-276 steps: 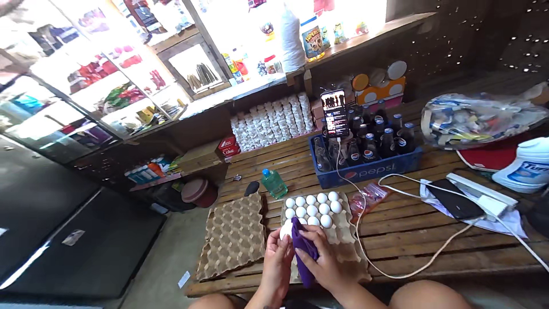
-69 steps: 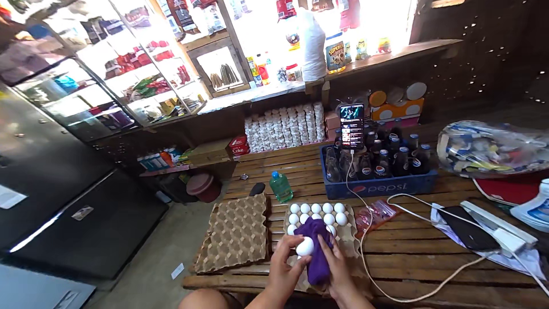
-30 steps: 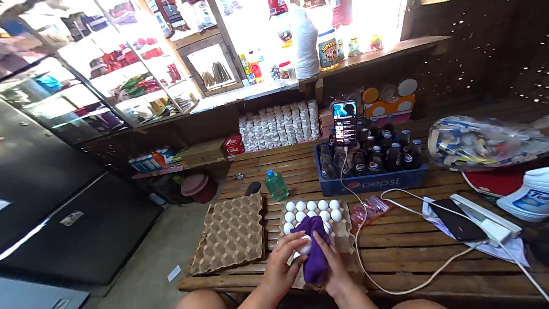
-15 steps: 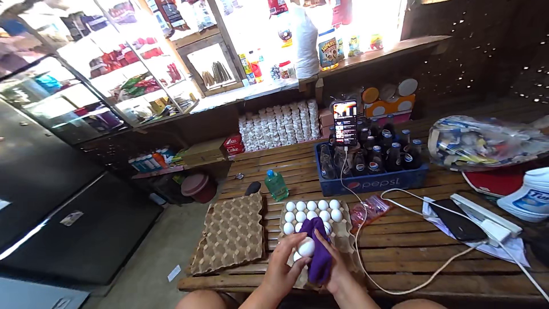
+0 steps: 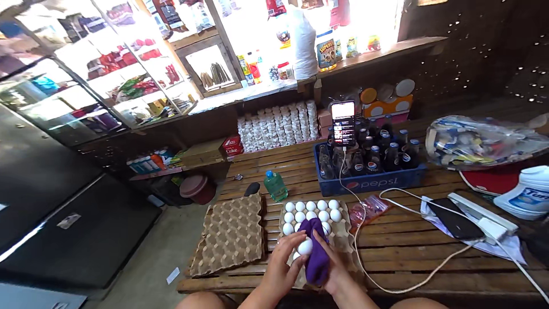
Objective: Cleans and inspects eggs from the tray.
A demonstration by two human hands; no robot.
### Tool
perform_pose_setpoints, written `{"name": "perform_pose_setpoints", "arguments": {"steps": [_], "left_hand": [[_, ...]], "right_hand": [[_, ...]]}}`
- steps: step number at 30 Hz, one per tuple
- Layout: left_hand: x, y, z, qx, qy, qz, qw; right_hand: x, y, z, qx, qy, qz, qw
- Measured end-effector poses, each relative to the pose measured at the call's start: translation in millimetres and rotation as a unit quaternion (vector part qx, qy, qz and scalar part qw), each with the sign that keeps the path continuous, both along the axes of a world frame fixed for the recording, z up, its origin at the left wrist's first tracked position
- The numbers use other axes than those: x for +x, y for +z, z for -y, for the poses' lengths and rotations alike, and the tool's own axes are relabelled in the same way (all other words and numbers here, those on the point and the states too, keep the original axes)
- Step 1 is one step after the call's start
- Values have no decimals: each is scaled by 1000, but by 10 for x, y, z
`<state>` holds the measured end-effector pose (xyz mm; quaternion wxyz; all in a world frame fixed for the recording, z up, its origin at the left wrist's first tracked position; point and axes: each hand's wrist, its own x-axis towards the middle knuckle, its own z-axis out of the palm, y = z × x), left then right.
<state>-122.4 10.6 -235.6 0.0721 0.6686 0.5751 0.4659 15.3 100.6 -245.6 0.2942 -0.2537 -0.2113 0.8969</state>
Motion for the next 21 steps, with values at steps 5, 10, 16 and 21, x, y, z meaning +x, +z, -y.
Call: {"name": "perform_pose_setpoints", "arguments": {"steps": [5,10,16,21], "left_hand": [[-10,-6,-5,-5,10,-2,1000],[35,24,5,-4,-7,7,1000],[19,5,-13,14,5,14,1000],[0,-17,-2,7,2,16,1000]], "right_hand": [[11,22,7,-2,12,0,1000],[-33,-46,-34,-20,-12,3,1000],[3,-100,-48,-30,74,-49,996],[-23,-68,-16,-40,19,-30,999]]}}
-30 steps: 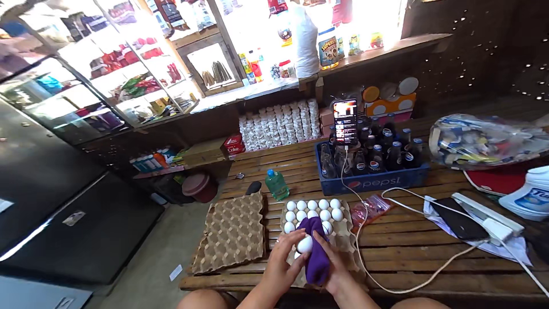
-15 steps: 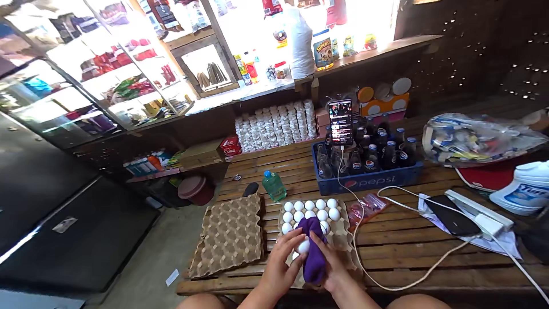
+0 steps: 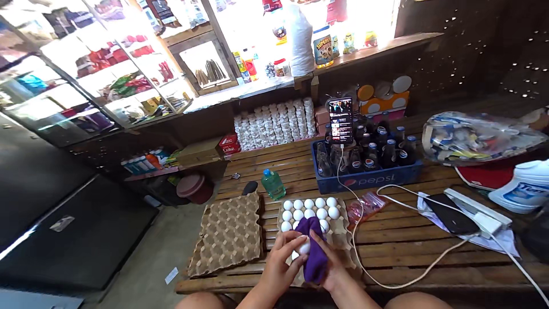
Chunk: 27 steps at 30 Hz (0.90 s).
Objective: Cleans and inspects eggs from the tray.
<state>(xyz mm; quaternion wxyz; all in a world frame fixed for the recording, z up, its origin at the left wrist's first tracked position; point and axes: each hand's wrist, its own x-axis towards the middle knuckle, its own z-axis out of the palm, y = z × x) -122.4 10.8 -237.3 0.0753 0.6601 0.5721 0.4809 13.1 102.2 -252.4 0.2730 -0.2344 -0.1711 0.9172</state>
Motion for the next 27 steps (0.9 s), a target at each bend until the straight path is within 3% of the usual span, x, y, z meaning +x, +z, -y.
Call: {"name": "perform_pose_setpoints", "arguments": {"steps": [5,9,17,24,27], "left_hand": [[5,3,17,8,-18,-10,1000],[-17,-36,-5,2,0,-19,1000],[-4,5,8,-3,-28,-17,999],[-49,-67,-12,7,-13,-28,1000],[-65,-50,-22,-10,-3,-18,1000]], "right_hand": [[-7,-14,-37,6,-5,19,1000],[14,-50,-20,16,41,-37,998],[5,37,-21,10,-9,32,999],[26,12,0,11,41,-2,999],[14,28,17,19,20,14,1000]]}}
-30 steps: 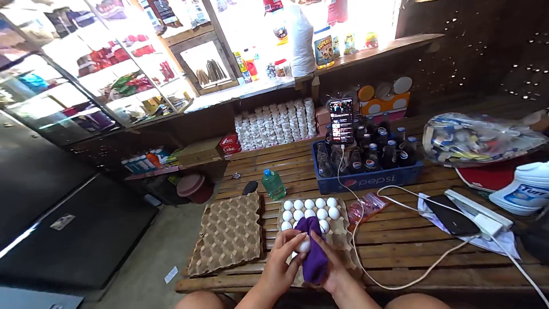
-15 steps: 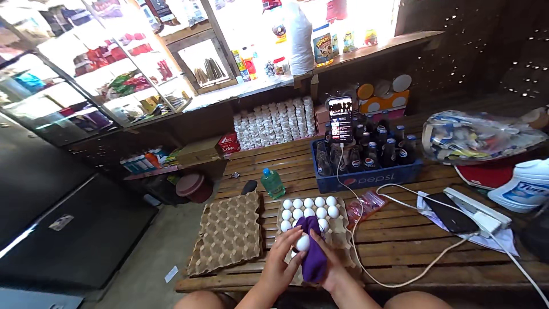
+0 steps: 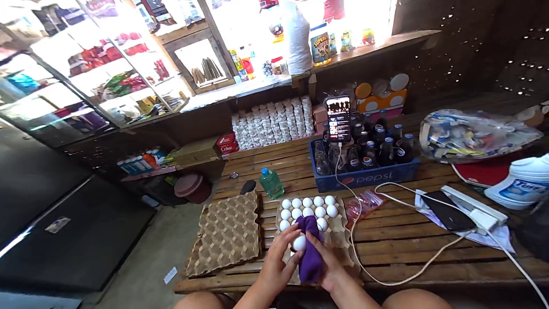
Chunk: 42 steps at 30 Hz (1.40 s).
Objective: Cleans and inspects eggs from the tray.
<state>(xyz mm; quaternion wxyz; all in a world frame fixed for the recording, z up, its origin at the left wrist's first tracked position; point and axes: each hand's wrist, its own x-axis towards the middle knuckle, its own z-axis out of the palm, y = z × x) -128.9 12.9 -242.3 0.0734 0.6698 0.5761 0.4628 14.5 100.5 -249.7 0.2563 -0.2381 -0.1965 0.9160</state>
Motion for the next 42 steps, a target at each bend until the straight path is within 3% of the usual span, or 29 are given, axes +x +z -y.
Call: {"name": "perform_pose_setpoints", "arguments": {"steps": [8,14,23,28,37,42], "left_hand": [[67,20,17,21,-19,15,999],[19,12,4,25,-24,-22,999],[31,24,19,17,-5,9,1000],[37,16,20,24,-30,-9,999],[26,-3,1,8,10,-3,1000],[18,46,6,20,-31,-6,999]], "right_hand": [[-14,-34,-60,-1,-50,7,999],[30,-51,-52,-3,21,-59,998],[7,18,-26,4,-34,0,999],[13,-16,-53,13,-37,1,999],[1,9,-14,-7,-27,0,1000],[14,19,-46,0,-30,5,1000]]}}
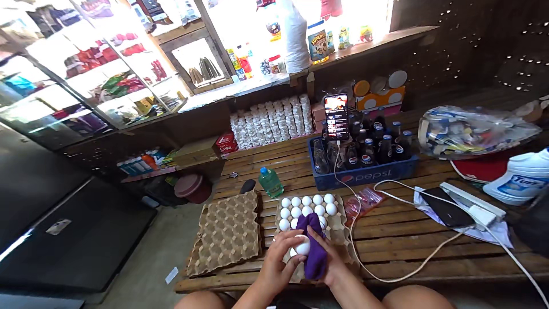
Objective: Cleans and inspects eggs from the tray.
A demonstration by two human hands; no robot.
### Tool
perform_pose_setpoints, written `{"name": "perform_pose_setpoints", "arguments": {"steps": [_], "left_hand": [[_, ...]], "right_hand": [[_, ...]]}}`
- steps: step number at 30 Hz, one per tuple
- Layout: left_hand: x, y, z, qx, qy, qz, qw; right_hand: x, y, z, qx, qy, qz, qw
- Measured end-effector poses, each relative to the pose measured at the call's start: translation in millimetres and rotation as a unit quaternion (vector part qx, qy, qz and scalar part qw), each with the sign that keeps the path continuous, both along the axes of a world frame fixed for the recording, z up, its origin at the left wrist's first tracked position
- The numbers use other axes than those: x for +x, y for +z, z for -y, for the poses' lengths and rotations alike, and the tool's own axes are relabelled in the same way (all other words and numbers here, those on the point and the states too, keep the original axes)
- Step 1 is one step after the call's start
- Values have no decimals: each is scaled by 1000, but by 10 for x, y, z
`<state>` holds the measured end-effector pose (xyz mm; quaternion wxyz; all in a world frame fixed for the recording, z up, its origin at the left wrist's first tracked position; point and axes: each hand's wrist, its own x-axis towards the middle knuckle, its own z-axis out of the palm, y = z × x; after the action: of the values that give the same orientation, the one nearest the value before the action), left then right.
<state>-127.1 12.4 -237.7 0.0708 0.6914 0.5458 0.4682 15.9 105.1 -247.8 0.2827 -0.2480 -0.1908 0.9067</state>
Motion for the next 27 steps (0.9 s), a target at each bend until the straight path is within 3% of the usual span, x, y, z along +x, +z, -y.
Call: {"name": "perform_pose_setpoints", "arguments": {"steps": [9,17,24,27], "left_hand": [[-50,-71,0,-23,29,9,999],[-130,26,12,-37,-62,-10,997],[-33,-22,30,-57,34,-42,997],[-12,-19,32,-71,35,-44,996]], "right_hand": [[16,62,44,28,8,21,999],[27,20,-23,26,24,32,999],[-14,-29,24,11,22,5,1000],[-20,11,37,6,3,25,1000]]}}
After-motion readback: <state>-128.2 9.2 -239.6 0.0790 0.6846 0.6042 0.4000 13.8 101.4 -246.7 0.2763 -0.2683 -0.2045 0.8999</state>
